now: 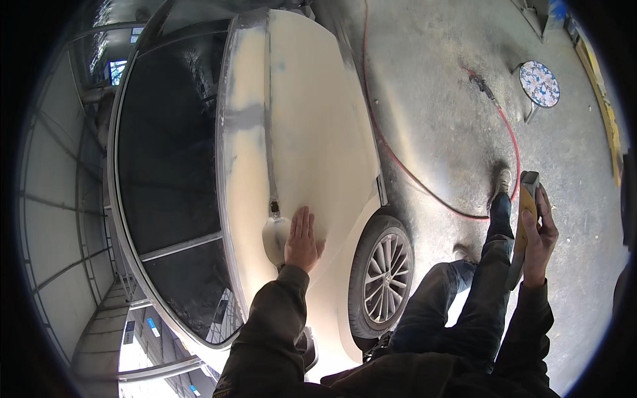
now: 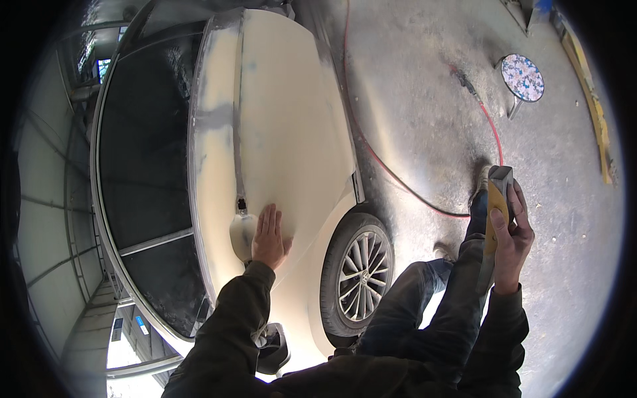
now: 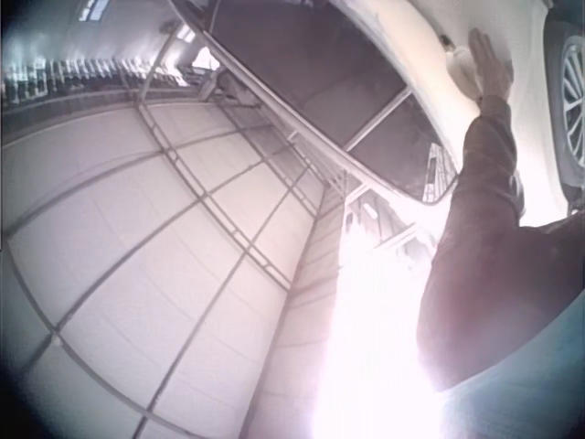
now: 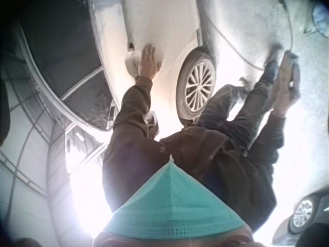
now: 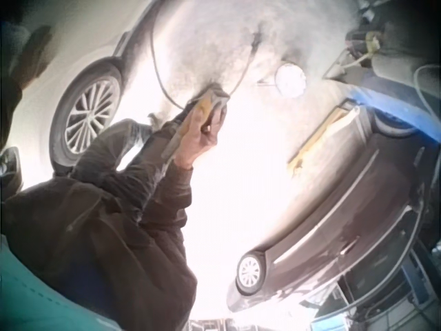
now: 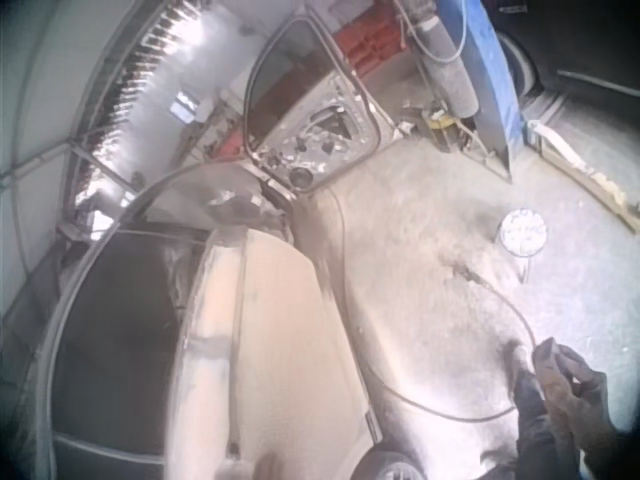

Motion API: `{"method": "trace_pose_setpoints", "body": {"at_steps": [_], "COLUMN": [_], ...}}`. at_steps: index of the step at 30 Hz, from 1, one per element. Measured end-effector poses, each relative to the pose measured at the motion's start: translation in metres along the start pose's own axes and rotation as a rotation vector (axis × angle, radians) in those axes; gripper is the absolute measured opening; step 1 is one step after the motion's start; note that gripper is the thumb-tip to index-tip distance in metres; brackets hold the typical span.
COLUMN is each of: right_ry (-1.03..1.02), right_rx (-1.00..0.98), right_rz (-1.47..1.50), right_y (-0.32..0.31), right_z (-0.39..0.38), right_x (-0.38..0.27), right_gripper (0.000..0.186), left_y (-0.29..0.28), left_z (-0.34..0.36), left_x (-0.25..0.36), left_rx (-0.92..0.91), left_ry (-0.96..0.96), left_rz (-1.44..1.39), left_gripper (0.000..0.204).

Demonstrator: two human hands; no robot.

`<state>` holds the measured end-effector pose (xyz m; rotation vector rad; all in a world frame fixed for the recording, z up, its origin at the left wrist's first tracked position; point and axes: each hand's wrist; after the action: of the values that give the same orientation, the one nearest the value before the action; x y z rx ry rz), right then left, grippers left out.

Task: The person sands the exterior surface of a car door with a sanding block, then uses a compressed air nozzle to blow dust off the door and surrounding areas. The person also opens the door and sands the interior edge of the door frame.

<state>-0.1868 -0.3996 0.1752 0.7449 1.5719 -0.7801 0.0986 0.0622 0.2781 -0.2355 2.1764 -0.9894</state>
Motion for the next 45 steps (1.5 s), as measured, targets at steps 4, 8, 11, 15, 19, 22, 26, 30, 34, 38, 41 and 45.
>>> {"method": "trace_pose_setpoints", "body": {"at_steps": [4, 8, 11, 15, 19, 22, 26, 30, 34, 38, 41, 45], "right_ry": [0.116, 0.040, 0.110, 0.099, 0.182, 0.211, 0.159, 0.188, 0.128, 0.117, 0.165, 0.296], "right_rx": [-0.038, -0.077, -0.124, -0.162, -0.148, -0.133, -0.140, -0.180, -0.185, -0.179, -0.133, -0.026], "right_rz": [0.191, 0.111, 0.133, 0.019, -0.008, -0.044, -0.165, -0.229, -0.252, -0.313, -0.314, -0.230], "right_y": [0.013, 0.030, 0.036, 0.033, 0.022, 0.017, 0.020, 0.039, 0.073, 0.120, 0.160, 0.212], "right_z": [-0.013, -0.018, -0.014, 0.005, 0.044, 0.084, 0.147, 0.209, 0.259, 0.299, 0.323, 0.341], "right_x": [-0.001, 0.007, 0.014, 0.020, 0.020, 0.017, 0.019, 0.026, 0.032, 0.036, 0.042, 0.051], "right_gripper": [0.050, 0.050, 0.051, 0.049, 0.049, 0.051, 0.052, 0.052, 0.052, 0.054, 0.055, 0.055], "left_y": [0.007, 0.008, 0.005, 0.003, 0.020, 0.023, 0.025, 0.025, 0.009, -0.015, -0.027, -0.032], "left_z": [-0.068, -0.067, -0.005, 0.113, 0.127, 0.068, 0.066, 0.174, 0.342, 0.498, 0.615, 0.728], "left_x": [0.023, 0.021, 0.006, -0.021, -0.001, 0.031, 0.029, -0.006, -0.056, -0.109, -0.149, -0.199], "left_rx": [-0.064, -0.117, -0.164, -0.046, -0.167, -0.385, -0.471, -0.476, -0.288, -0.157, -0.055, 0.065], "left_ry": [0.060, 0.170, 0.195, 0.161, 0.289, 0.506, 0.667, 0.566, 0.318, 0.184, 0.107, 0.088], "left_rz": [-0.011, 0.029, 0.035, 0.067, 0.296, 0.256, 0.275, 0.308, 0.422, 0.409, 0.421, 0.398], "left_gripper": [0.087, 0.089, 0.089, 0.089, 0.086, 0.083, 0.087, 0.088, 0.086, 0.084, 0.084, 0.083]}}
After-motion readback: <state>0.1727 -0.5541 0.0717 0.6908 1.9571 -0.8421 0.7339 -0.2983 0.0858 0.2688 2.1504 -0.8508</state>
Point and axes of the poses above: each hand's wrist, its own z-axis towards the middle knuckle, its own y-axis out of the palm, x = y × z, and after that the axes turned 2 degrees about -z, right-handed
